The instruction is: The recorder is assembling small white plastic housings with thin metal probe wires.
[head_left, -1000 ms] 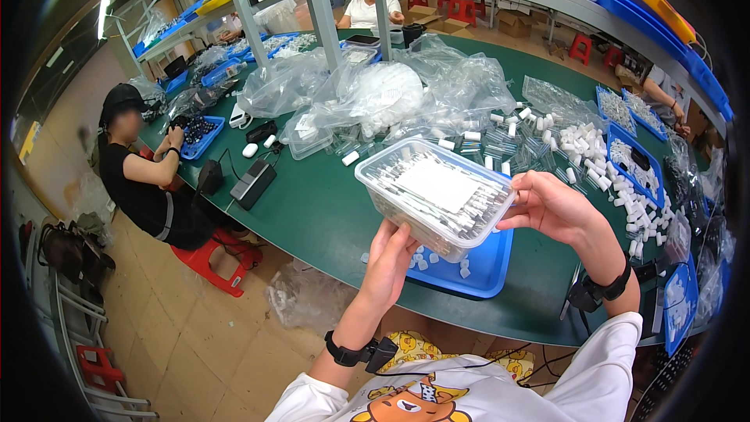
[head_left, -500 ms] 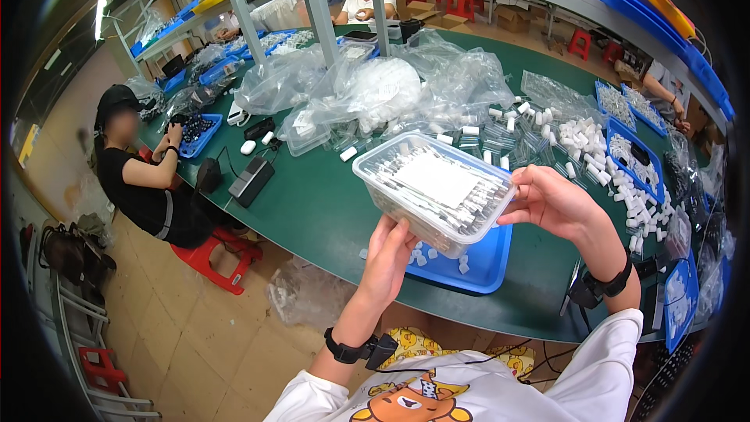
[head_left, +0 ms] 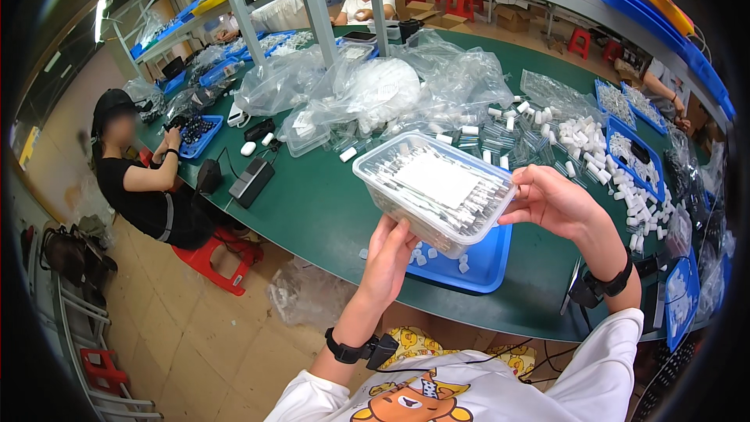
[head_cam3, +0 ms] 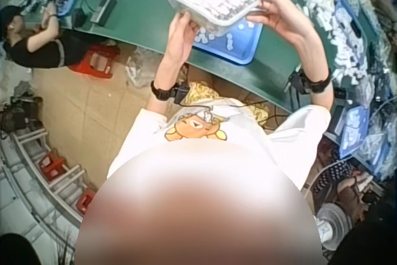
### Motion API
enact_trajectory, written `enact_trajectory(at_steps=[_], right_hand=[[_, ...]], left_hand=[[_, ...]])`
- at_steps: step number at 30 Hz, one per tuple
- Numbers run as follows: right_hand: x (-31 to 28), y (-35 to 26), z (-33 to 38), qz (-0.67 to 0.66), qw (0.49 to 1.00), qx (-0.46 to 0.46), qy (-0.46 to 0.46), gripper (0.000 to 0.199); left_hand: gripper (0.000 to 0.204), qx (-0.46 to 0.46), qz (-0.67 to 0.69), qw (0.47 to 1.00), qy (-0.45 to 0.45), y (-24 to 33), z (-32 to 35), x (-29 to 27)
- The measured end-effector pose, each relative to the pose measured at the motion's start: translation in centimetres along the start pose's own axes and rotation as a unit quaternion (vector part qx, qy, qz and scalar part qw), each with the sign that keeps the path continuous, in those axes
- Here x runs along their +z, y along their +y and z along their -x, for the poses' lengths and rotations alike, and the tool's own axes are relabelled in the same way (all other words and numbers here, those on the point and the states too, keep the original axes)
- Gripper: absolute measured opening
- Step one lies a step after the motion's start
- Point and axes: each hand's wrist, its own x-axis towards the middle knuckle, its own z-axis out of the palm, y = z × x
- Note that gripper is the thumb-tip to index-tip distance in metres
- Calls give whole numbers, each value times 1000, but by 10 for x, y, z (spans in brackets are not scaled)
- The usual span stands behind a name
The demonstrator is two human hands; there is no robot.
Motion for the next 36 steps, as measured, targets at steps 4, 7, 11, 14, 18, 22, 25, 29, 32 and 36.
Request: enact_trajectory(at_steps=[4, 7, 11, 14, 18, 22, 25, 29, 32, 36], right_hand=[[-3, 3, -2, -5, 1000, 0, -7, 23], [-4, 3, 1, -15, 1000, -4, -4, 21], [2, 0, 4, -7, 1000, 1, 10, 21], [0, 0, 4, -6, 1000, 1, 8, 21], [-1, 1, 3, -9, 1000, 2, 5, 22], [-1, 1, 3, -12, 1000, 1, 2, 22], [0, 0, 5, -12, 1000, 0, 2, 22], [0, 1, 5, -16, 1000, 0, 9, 22], [-1, 1, 5, -18, 1000, 0, 11, 21], [-3, 3, 5, -23, 1000, 5, 3, 20]], left_hand=[[44, -1, 6, 1000, 12, -2, 2, -1], [43, 0, 7, 1000, 14, -3, 2, -1], [44, -8, 3, 1000, 15, -2, 2, 0], [45, -8, 0, 1000, 14, -2, 2, -1], [45, -8, -2, 1000, 10, -2, 2, 0], [46, -4, 0, 1000, 8, -2, 2, 0], [46, -5, 0, 1000, 5, -3, 2, -1], [46, -6, -3, 1000, 8, -4, 2, 0], [46, -5, -4, 1000, 6, -4, 2, 0], [46, -9, -4, 1000, 6, -5, 2, 0]])
